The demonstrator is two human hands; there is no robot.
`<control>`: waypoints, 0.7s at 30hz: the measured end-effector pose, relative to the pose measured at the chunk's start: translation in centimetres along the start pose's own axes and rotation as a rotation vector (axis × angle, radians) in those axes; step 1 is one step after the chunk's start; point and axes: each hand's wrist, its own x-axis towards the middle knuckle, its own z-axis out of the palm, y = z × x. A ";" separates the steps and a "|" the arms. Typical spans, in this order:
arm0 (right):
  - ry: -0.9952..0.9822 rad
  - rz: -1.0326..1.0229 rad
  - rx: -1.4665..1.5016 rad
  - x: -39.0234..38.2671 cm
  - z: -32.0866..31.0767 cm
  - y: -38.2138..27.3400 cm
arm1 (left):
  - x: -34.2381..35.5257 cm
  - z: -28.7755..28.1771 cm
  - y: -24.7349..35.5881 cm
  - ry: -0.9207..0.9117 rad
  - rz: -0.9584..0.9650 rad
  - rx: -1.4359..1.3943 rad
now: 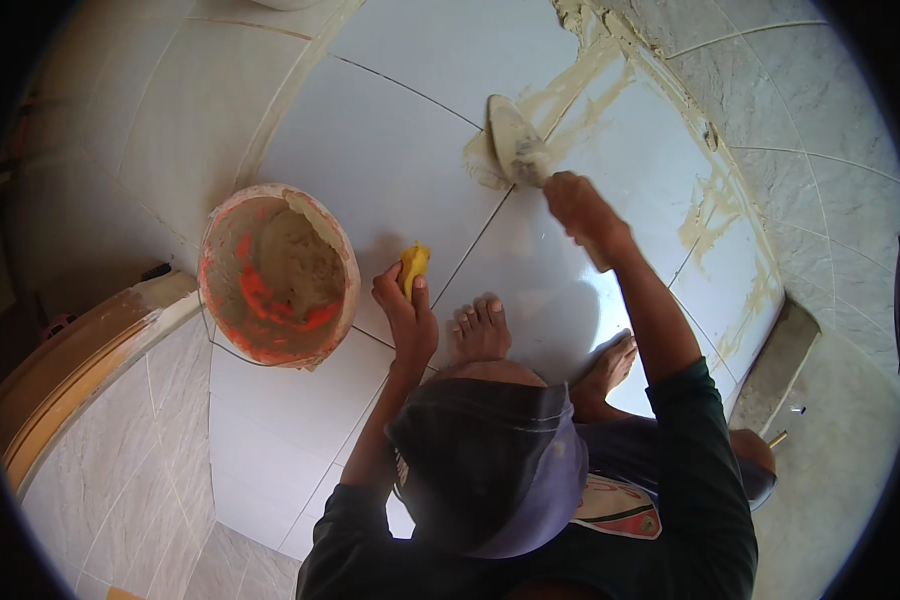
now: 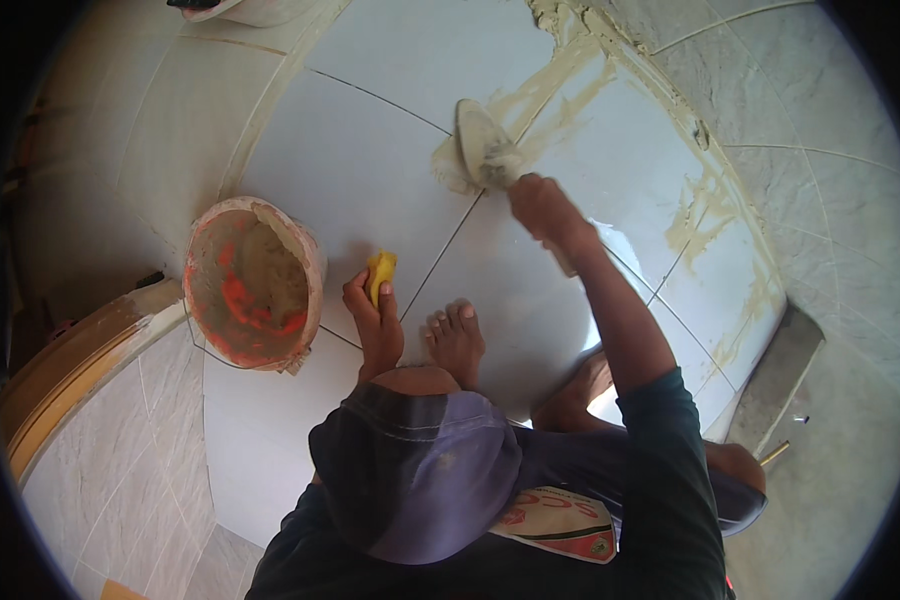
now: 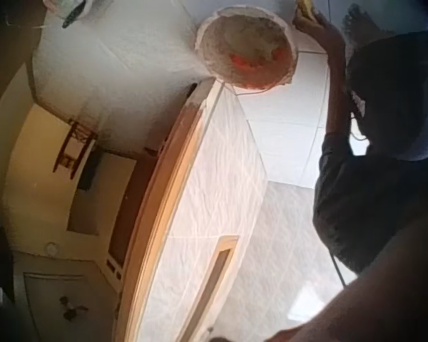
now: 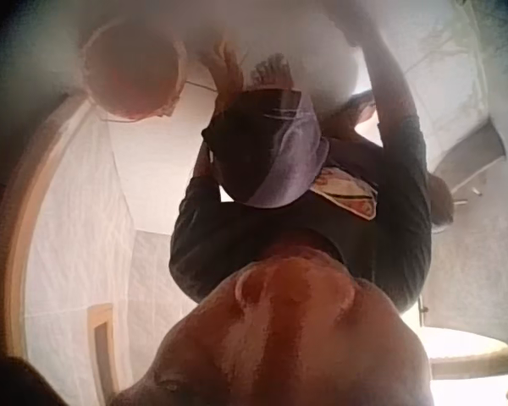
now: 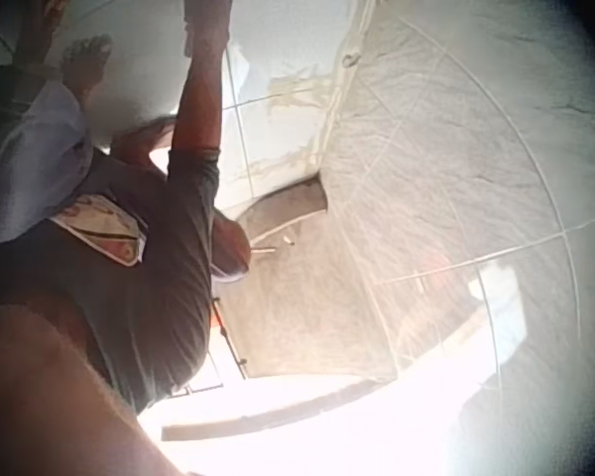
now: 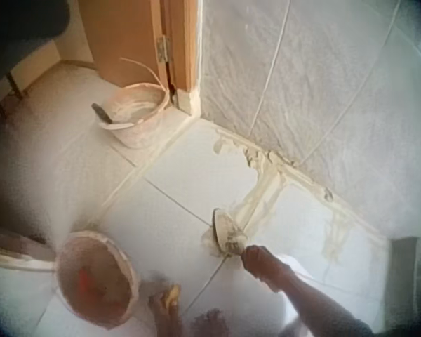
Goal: The person spreads grout over the joints of floor tiles using a trowel, removes excess grout with a metal scraper, and wipes the tile surfaces clean with a yellow sponge.
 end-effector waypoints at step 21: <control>0.375 0.148 0.638 3.5 -0.9 -3.8 | 10.0 1.9 1.7 0.229 0.195 0.235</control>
